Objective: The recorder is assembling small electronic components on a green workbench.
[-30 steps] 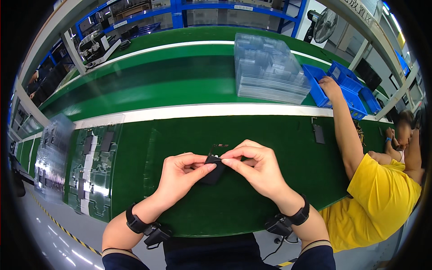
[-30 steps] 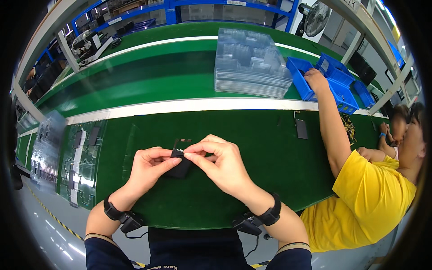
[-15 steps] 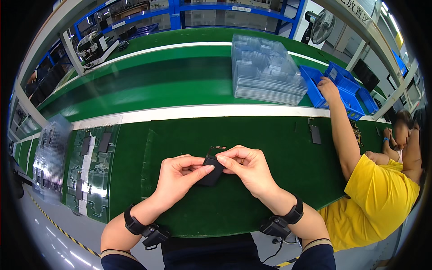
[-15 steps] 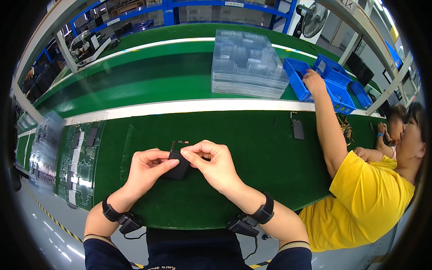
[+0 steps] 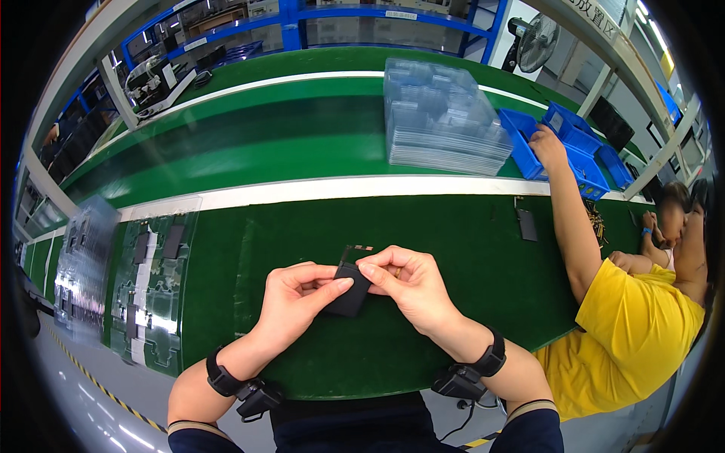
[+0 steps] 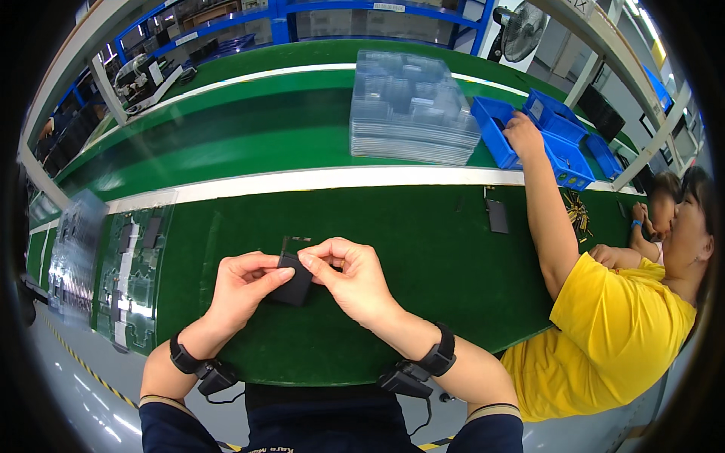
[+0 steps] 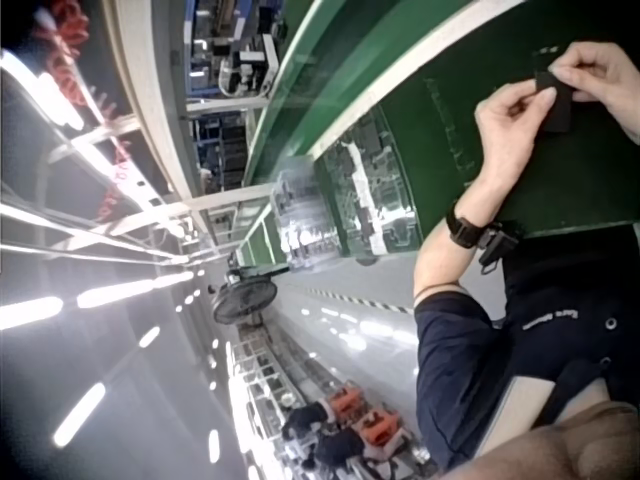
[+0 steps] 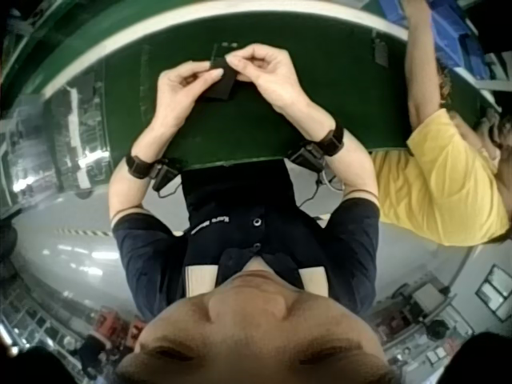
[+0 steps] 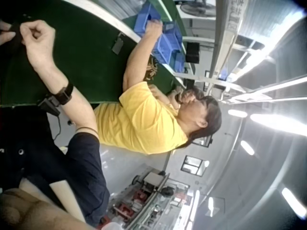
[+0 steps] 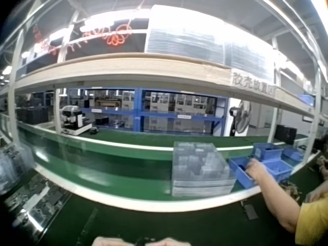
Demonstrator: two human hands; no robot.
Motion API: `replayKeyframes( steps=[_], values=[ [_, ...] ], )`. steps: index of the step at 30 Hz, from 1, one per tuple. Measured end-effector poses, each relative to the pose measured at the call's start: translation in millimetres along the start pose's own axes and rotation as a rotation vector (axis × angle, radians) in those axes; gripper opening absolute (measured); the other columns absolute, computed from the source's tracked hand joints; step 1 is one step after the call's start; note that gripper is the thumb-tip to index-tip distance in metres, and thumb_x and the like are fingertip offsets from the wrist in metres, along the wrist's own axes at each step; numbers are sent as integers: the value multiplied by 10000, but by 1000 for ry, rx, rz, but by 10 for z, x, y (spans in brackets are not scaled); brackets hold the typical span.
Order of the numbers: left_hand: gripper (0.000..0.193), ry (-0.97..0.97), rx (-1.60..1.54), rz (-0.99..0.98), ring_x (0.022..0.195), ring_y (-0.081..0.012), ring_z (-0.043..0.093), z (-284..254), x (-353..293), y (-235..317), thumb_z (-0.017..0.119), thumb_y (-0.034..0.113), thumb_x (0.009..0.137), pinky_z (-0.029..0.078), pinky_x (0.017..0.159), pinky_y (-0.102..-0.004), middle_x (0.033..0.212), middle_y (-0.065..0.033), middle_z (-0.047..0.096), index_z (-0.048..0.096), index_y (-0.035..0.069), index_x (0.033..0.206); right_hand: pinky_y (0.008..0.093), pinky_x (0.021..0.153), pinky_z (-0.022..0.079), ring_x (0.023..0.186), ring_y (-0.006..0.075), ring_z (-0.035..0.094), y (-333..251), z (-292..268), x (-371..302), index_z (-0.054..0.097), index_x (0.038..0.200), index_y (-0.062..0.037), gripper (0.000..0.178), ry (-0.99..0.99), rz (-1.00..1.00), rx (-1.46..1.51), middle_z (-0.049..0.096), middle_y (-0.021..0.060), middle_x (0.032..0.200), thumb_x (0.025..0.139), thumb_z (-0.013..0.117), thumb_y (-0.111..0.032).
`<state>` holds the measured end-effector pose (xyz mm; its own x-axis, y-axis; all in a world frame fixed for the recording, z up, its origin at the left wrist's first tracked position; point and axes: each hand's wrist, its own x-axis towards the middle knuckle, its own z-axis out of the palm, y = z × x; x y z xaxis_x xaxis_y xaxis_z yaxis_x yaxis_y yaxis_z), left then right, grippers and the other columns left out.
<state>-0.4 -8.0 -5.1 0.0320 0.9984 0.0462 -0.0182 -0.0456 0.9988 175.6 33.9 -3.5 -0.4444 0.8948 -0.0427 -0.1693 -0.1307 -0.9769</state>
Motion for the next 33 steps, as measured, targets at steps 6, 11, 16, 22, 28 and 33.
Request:
replayKeyframes(
  steps=[6,11,16,22,28,33],
  values=[
    [154,13,-90,-28,713,-79,590,5,-5,-5,659,28,776,491,657,-197,787,-47,620,655,-14,925,234,738,501,819,96,587,66,-29,35,608,970,-4,171,-62,-18,34,615,44,913,828,618,-98],
    [149,48,-97,-64,714,-84,598,-17,-1,69,635,8,789,494,676,-207,820,-72,649,644,-28,933,217,734,488,788,84,585,32,-30,8,598,972,15,228,-138,-28,-1,621,41,880,765,675,-43],
    [187,19,-67,-47,715,-78,593,12,19,-8,639,20,789,483,677,-198,826,-58,643,625,-26,970,223,707,499,767,99,613,107,-121,-1,605,918,16,202,-112,26,70,636,56,835,753,692,-62],
    [124,114,236,-76,705,-70,542,-162,-49,98,605,88,802,413,646,-189,788,-25,614,643,-17,856,223,672,498,715,102,605,160,65,21,596,837,30,162,-206,-92,-29,620,60,760,738,690,-57],
    [78,110,116,-87,636,-29,476,-126,18,-7,623,90,806,357,571,-170,747,9,580,598,20,827,215,607,488,656,85,575,106,-16,19,577,794,43,133,-154,-73,2,596,56,711,721,673,-13],
    [99,165,98,-67,652,-38,483,-167,-4,-154,658,71,769,363,581,-169,735,13,566,594,19,823,218,595,482,658,98,571,-20,-12,-23,585,795,41,125,-105,-154,-69,579,67,753,755,648,-59]
  ],
)
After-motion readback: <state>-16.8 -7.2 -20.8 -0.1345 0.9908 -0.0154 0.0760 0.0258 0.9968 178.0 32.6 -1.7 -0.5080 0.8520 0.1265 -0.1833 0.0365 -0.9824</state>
